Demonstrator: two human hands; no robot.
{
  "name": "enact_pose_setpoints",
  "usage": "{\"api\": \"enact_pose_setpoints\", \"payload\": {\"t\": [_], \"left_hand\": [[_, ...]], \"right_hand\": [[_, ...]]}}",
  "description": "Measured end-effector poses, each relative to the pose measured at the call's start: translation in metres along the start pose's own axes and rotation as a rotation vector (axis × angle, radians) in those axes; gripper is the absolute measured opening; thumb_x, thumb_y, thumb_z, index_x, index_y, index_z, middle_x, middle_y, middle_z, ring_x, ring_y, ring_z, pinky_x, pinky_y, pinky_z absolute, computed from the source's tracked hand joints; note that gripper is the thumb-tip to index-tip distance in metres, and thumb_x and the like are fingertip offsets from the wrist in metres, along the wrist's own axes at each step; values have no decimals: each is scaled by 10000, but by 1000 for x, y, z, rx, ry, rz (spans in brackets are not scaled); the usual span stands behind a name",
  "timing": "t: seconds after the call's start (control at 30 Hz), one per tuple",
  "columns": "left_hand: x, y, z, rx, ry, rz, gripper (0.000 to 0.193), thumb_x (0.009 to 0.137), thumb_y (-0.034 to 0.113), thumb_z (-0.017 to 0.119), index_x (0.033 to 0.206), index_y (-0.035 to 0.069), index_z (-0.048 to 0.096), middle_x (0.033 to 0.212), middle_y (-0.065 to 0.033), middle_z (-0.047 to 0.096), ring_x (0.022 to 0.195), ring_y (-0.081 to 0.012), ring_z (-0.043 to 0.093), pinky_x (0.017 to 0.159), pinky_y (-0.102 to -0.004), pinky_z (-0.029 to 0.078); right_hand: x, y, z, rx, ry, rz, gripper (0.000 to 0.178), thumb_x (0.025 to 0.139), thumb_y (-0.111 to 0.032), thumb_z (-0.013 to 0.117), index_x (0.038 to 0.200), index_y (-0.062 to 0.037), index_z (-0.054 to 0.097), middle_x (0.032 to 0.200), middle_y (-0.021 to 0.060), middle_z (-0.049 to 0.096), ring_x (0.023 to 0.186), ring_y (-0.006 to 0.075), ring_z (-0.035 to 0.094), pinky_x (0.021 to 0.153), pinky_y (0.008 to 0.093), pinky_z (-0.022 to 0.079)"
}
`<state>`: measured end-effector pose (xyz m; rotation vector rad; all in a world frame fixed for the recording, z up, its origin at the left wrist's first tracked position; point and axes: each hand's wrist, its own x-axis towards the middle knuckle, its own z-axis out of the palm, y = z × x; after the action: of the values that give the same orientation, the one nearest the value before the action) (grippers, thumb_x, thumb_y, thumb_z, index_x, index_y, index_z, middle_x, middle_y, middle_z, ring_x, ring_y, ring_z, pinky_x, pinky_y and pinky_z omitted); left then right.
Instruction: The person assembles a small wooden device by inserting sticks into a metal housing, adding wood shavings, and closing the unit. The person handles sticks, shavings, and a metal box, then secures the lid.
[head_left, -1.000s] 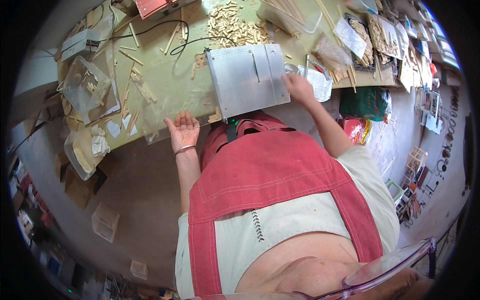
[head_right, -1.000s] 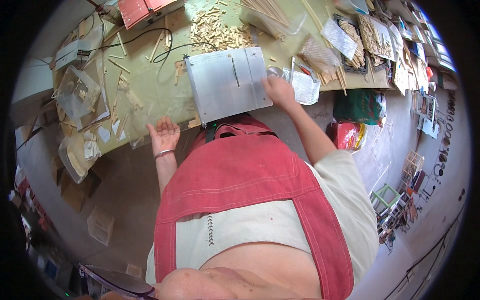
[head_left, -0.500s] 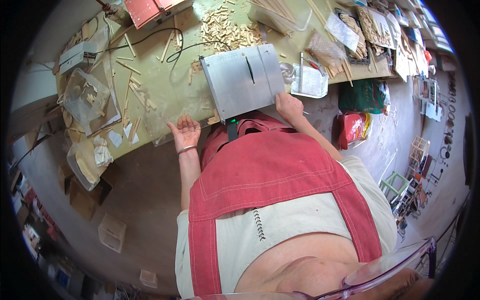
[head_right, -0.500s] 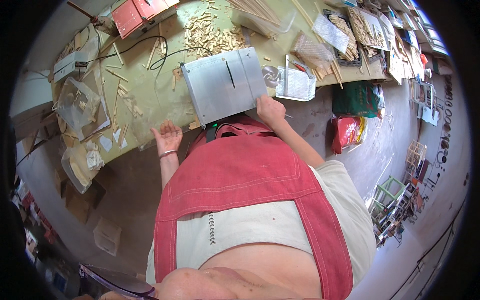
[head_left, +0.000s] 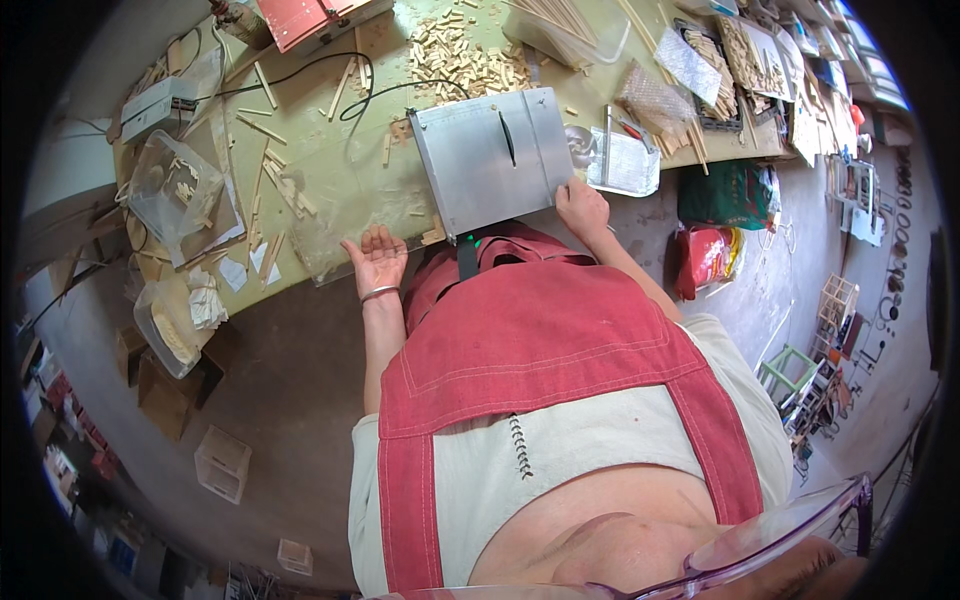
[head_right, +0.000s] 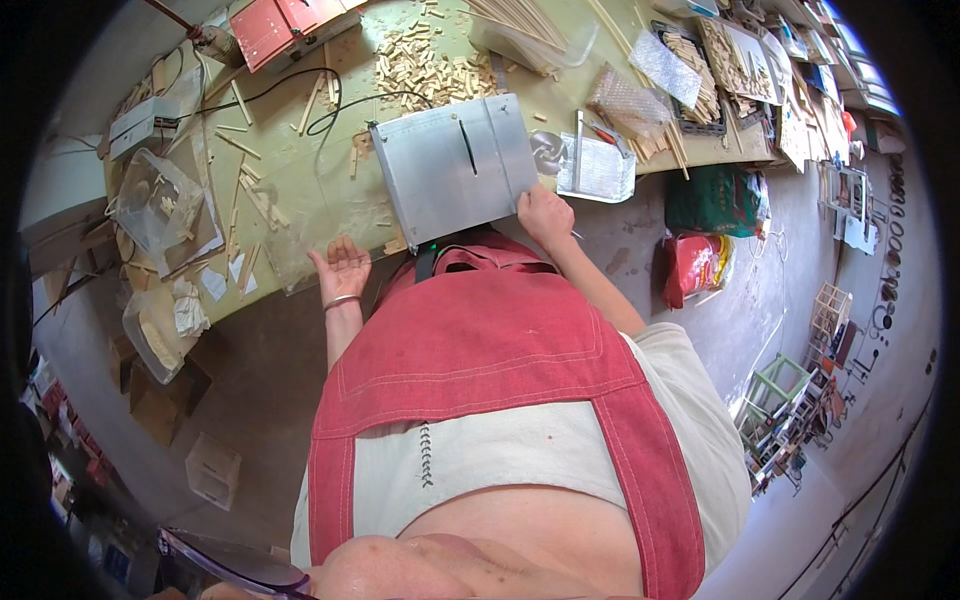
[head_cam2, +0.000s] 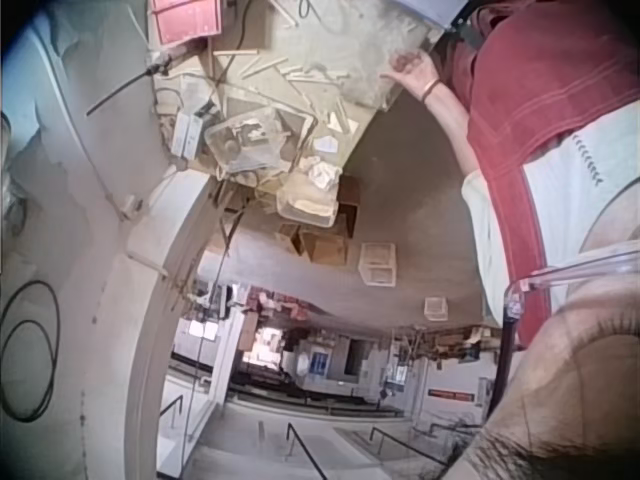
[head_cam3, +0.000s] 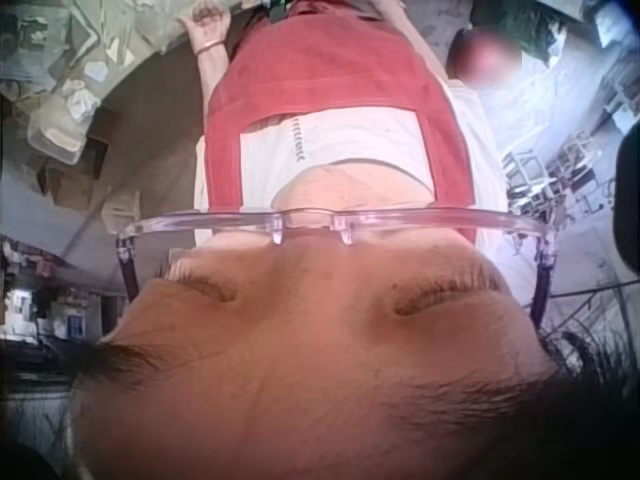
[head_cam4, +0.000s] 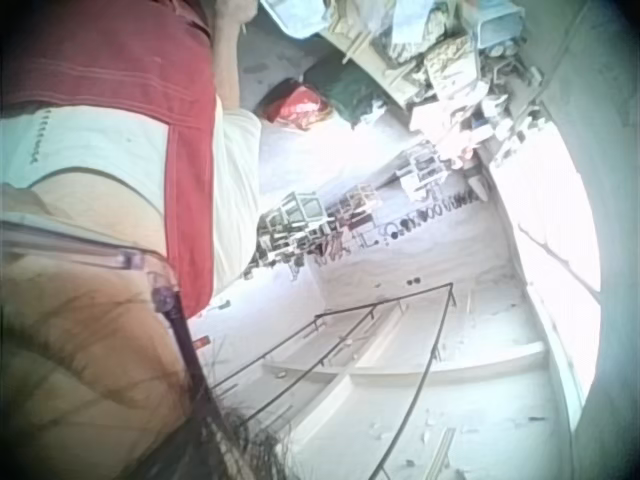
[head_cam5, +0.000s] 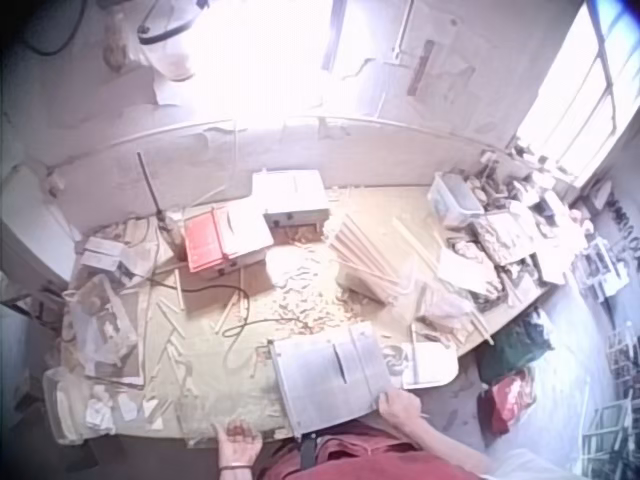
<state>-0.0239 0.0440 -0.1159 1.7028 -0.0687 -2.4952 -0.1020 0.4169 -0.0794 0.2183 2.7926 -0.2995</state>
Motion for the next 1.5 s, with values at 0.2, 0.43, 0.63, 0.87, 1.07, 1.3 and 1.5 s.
{"api": "enact_pose_setpoints", "payload": {"t": [0.2,0.43,0.63,0.87,1.07,1.3,1.5], "left_hand": [[-1,1,0,-12,0,-9,483,849,555,671,917,83,594,1054,-73,677,1000,-231,627,849,-429,476],[0,3,-4,-18,-20,-9,470,854,531,678,955,79,597,1060,-77,677,1034,-243,619,870,-447,462],[-4,2,-3,-14,-33,-23,471,838,542,691,885,83,602,995,-58,684,970,-233,635,852,-428,478],[-10,2,6,-6,12,-12,459,847,525,697,926,81,610,1065,-71,682,1034,-242,621,853,-447,469],[-18,1,8,1,-10,5,471,836,537,697,942,87,606,1067,-53,674,1000,-224,624,849,-436,480],[-13,-2,-4,-5,-121,48,466,833,545,672,868,81,650,1012,-58,705,985,-223,637,857,-452,490],[-21,0,-6,1,-205,60,468,843,537,664,900,73,649,1010,-63,704,998,-231,637,869,-457,496]], "right_hand": [[0,-3,-7,20,29,-33,279,906,-315,534,951,-48,601,834,227,678,793,436,662,735,539,509],[1,4,-11,105,28,-80,238,869,-287,570,951,-65,543,831,211,670,780,423,656,721,525,503],[-1,-3,-29,172,28,36,297,900,-357,581,970,-68,572,887,200,674,852,397,655,748,499,492],[67,30,-10,356,14,163,499,953,-471,495,906,0,653,856,221,664,815,393,638,740,453,479],[71,29,18,430,162,84,554,980,-492,446,863,7,655,807,262,637,783,433,617,725,479,467],[62,22,21,427,299,44,574,998,-491,440,802,11,640,765,268,609,734,447,594,659,502,440],[54,23,12,490,277,50,510,1004,-457,437,846,-25,657,794,241,627,756,436,591,675,497,443]]}}
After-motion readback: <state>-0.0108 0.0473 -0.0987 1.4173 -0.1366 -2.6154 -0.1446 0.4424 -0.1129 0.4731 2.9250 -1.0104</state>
